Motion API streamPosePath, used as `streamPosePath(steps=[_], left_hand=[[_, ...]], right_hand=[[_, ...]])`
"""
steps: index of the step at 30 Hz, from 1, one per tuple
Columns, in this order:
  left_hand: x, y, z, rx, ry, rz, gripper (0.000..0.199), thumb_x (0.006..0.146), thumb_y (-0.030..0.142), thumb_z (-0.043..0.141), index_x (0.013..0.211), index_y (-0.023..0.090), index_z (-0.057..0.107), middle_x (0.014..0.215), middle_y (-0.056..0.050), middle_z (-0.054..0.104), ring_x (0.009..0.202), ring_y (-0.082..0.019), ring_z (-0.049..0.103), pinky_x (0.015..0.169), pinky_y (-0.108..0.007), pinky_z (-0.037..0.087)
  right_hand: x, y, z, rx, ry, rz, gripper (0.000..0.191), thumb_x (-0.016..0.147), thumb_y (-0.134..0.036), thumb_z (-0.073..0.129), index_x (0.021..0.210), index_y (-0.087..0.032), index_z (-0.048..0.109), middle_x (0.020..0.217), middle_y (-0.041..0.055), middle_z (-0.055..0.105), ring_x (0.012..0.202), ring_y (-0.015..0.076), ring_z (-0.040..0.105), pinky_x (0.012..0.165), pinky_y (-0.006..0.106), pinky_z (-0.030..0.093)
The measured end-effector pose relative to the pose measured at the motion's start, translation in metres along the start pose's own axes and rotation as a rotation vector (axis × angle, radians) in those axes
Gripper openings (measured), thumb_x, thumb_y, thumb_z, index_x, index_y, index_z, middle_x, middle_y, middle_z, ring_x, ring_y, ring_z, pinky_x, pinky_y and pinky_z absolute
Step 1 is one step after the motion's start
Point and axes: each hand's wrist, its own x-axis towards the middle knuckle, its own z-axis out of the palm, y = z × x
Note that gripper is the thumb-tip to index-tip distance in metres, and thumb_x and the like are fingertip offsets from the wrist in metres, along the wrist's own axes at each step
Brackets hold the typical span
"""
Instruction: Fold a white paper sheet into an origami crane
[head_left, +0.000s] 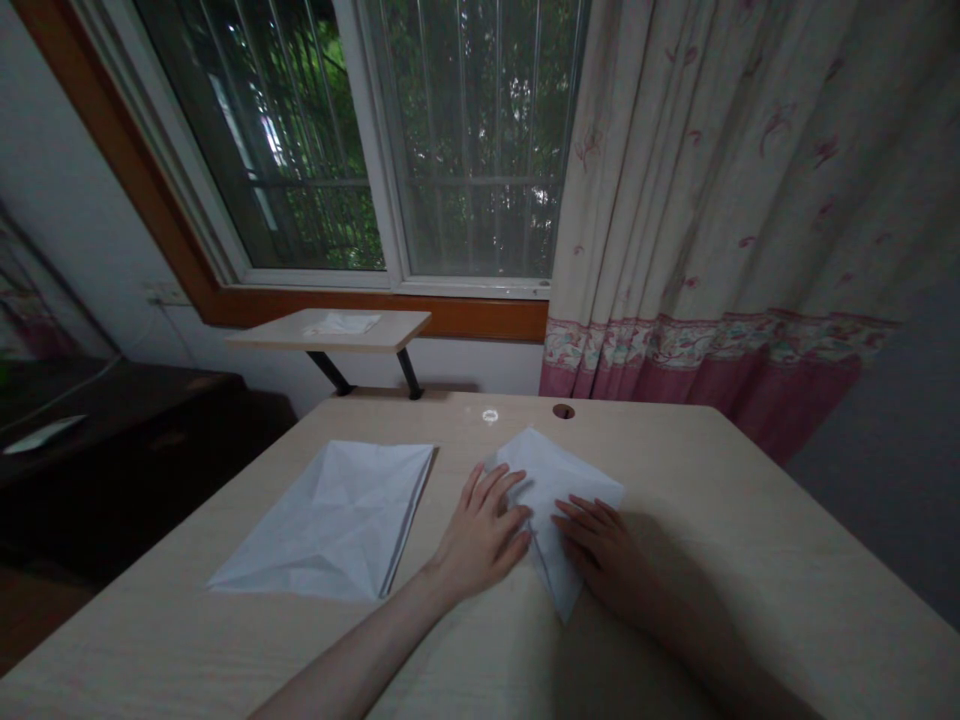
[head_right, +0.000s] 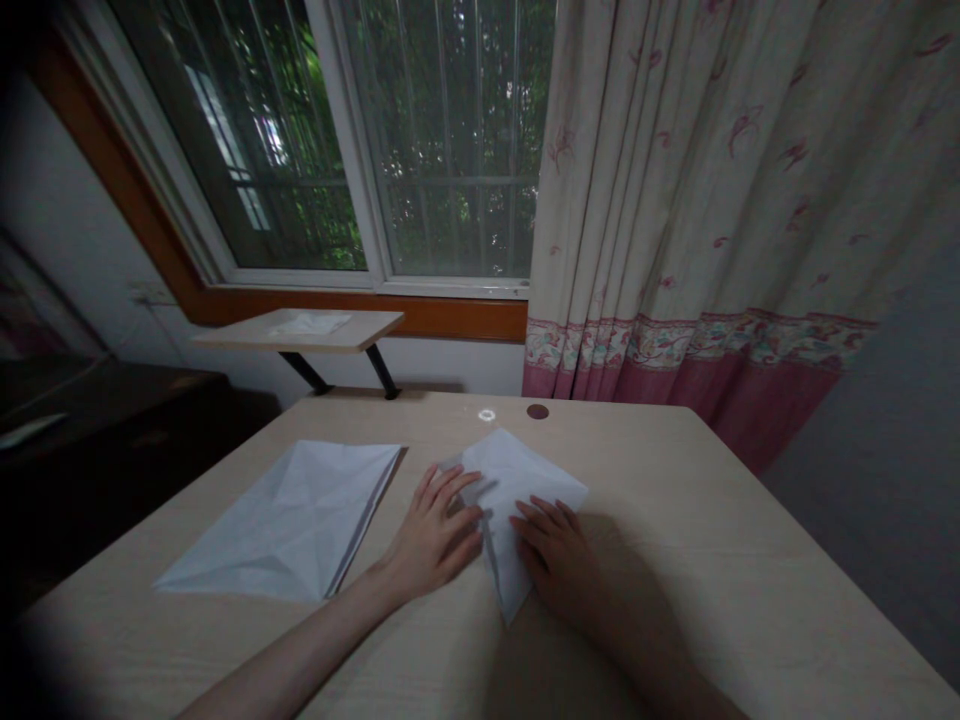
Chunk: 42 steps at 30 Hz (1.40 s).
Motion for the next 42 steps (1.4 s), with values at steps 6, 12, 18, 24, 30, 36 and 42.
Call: streamPosePath(steps=[6, 12, 18, 24, 30, 36, 42], left_hand=[[0.0, 0.0, 0.002, -0.115, -0.083, -0.03, 0.014, 0.095, 0.027, 0.049, 0.093, 0.02, 0.061, 0.106, -0.004, 0.07, 0.107, -0.021, 0.061, 0.116, -0.047, 0.026], [0.001, 0.005, 0.002, -0.14, -0.206, -0.097, 0.026, 0.094, 0.029, 0.05, 0.116, 0.02, 0.058, 0.106, -0.007, 0.07, 0.097, -0.023, 0.064, 0.097, -0.041, 0.044], [-0.001, 0.001, 0.003, -0.235, -0.302, 0.037, 0.044, 0.088, 0.014, 0.046, 0.13, 0.022, 0.054, 0.106, -0.005, 0.071, 0.099, -0.02, 0.065, 0.095, -0.036, 0.045], [-0.002, 0.003, 0.005, -0.193, -0.259, 0.01, 0.043, 0.093, 0.019, 0.046, 0.135, 0.025, 0.051, 0.11, -0.003, 0.072, 0.099, -0.021, 0.067, 0.096, -0.04, 0.045], [-0.001, 0.003, 0.006, -0.093, -0.221, -0.083, 0.034, 0.099, 0.031, 0.047, 0.131, 0.023, 0.055, 0.109, -0.006, 0.074, 0.097, -0.023, 0.069, 0.098, -0.046, 0.047], [0.001, -0.001, 0.006, -0.071, -0.234, -0.131, 0.035, 0.096, 0.018, 0.045, 0.129, 0.02, 0.057, 0.111, -0.006, 0.073, 0.099, -0.022, 0.069, 0.094, -0.039, 0.053], [0.0, -0.001, 0.008, -0.091, -0.234, -0.159, 0.03, 0.097, 0.022, 0.046, 0.123, 0.019, 0.062, 0.119, -0.005, 0.07, 0.107, -0.023, 0.067, 0.101, -0.04, 0.051]], right_hand=[[-0.001, 0.002, 0.003, -0.031, -0.006, 0.011, 0.04, 0.095, -0.019, 0.046, 0.132, -0.027, 0.06, 0.139, 0.0054, 0.057, 0.132, 0.0247, 0.048, 0.112, 0.053, 0.036], [0.001, 0.0, 0.003, -0.021, 0.006, 0.028, 0.042, 0.094, -0.018, 0.045, 0.134, -0.025, 0.058, 0.142, 0.0071, 0.054, 0.133, 0.0247, 0.047, 0.112, 0.053, 0.036], [0.002, 0.001, 0.005, -0.024, 0.025, 0.043, 0.041, 0.094, -0.02, 0.046, 0.134, -0.022, 0.057, 0.141, 0.0087, 0.055, 0.132, 0.0266, 0.049, 0.11, 0.054, 0.039], [0.0, 0.003, 0.008, -0.064, 0.055, 0.009, 0.041, 0.096, -0.021, 0.046, 0.135, -0.022, 0.056, 0.14, 0.007, 0.056, 0.132, 0.0252, 0.049, 0.11, 0.051, 0.04], [0.001, -0.001, 0.001, -0.111, 0.071, 0.0, 0.039, 0.096, -0.019, 0.043, 0.132, -0.021, 0.058, 0.136, 0.0068, 0.06, 0.124, 0.025, 0.056, 0.102, 0.049, 0.047], [0.001, -0.002, -0.004, -0.104, 0.135, -0.024, 0.04, 0.095, -0.016, 0.04, 0.131, -0.024, 0.058, 0.132, 0.0062, 0.063, 0.121, 0.0239, 0.058, 0.105, 0.052, 0.043], [-0.001, 0.001, 0.0, -0.077, 0.189, -0.064, 0.037, 0.096, -0.015, 0.041, 0.125, -0.026, 0.061, 0.129, 0.0051, 0.065, 0.119, 0.0213, 0.06, 0.108, 0.05, 0.041]])
